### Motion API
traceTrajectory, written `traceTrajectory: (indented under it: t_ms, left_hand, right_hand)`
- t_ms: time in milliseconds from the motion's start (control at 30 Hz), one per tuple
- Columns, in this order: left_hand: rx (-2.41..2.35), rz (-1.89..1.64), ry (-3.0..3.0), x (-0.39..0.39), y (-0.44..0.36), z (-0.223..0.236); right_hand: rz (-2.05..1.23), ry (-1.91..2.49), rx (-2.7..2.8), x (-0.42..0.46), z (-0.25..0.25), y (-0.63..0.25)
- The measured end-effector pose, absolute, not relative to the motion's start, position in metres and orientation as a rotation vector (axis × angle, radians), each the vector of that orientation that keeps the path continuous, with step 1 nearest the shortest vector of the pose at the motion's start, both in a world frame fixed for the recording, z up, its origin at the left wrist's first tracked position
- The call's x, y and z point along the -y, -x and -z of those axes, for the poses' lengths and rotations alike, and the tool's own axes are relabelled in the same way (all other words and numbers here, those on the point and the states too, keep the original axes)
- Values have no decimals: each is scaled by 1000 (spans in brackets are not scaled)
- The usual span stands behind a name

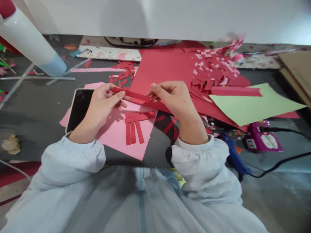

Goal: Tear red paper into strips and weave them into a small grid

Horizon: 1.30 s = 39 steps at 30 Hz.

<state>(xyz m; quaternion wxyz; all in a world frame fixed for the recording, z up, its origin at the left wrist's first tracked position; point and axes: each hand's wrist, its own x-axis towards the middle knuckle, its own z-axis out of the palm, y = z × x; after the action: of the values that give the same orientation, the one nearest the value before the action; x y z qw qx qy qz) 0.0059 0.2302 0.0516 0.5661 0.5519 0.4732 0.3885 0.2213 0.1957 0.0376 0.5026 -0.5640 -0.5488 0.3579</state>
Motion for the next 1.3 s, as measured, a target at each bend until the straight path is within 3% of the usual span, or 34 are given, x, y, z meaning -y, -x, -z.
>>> traceTrajectory:
  t_ms: [1300]
  left_hand:
    - [-1185,-813,-1613,-226,-5,-54]
  right_hand:
    - [-1161,1407,1249,-200,-34,-224]
